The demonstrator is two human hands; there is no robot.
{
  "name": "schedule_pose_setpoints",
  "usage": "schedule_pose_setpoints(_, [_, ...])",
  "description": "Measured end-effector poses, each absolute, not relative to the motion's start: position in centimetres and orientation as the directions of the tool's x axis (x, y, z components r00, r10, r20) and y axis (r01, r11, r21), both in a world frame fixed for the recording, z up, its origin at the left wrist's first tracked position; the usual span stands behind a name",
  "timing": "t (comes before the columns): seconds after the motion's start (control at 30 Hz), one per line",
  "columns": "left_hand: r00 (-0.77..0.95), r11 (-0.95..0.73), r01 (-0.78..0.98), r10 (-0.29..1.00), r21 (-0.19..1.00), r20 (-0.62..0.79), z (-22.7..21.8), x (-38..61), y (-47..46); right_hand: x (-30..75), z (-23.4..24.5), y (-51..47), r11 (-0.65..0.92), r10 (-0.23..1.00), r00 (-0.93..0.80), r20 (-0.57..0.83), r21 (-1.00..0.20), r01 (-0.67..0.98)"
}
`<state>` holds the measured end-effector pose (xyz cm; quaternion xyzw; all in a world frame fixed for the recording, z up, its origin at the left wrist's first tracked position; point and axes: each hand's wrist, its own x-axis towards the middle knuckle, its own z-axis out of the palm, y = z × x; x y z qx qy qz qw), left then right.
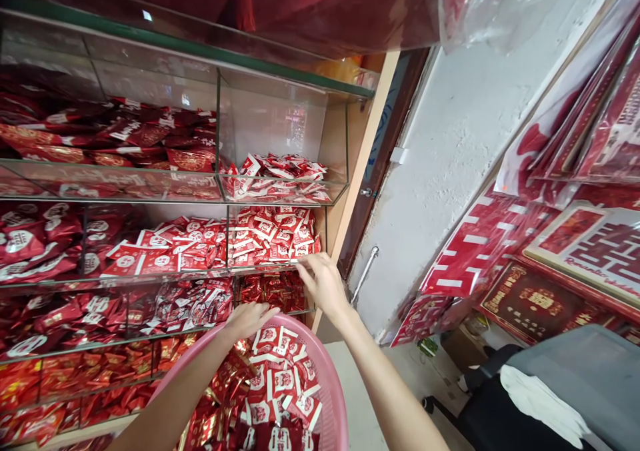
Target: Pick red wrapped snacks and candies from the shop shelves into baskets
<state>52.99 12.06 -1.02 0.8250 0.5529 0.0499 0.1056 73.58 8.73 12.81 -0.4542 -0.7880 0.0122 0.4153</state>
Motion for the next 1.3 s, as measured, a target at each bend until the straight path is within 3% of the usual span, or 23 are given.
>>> schedule_pose_setpoints(0.13, [0.375,-0.356,0.902,0.926,0.243,-0.037,-0.9,53.0,12.0,72.2,16.1,12.4,0.555,0.677,-0.237,0.697,-0.272,0.786])
schedule_pose_setpoints(0.3, [0.375,-0.357,0.901,0.927,0.247,-0.029,-0.7,53.1,11.8,70.0,17.1,16.1,0.283,0.730,-0.192,0.656,-0.034,0.959])
schedule_pose_setpoints(0.5, [0.370,-0.348,0.904,0.928,0.247,-0.046,-0.8,53.0,11.9,69.3,16.3,17.8,0.180,0.778,-0.160,0.608,0.030,0.983])
schedule_pose_setpoints(0.83, [0.368,-0.345,0.907,0.928,0.242,-0.059,-0.7,53.2,12.0,70.8,18.1,15.4,0.310,0.801,-0.258,0.539,-0.006,0.951])
schedule_pose_setpoints(1.3, [0.389,-0.367,0.904,0.919,0.220,-0.065,-1.0,53.3,12.3,73.7,17.2,9.8,0.540,0.798,-0.302,0.521,-0.397,0.742])
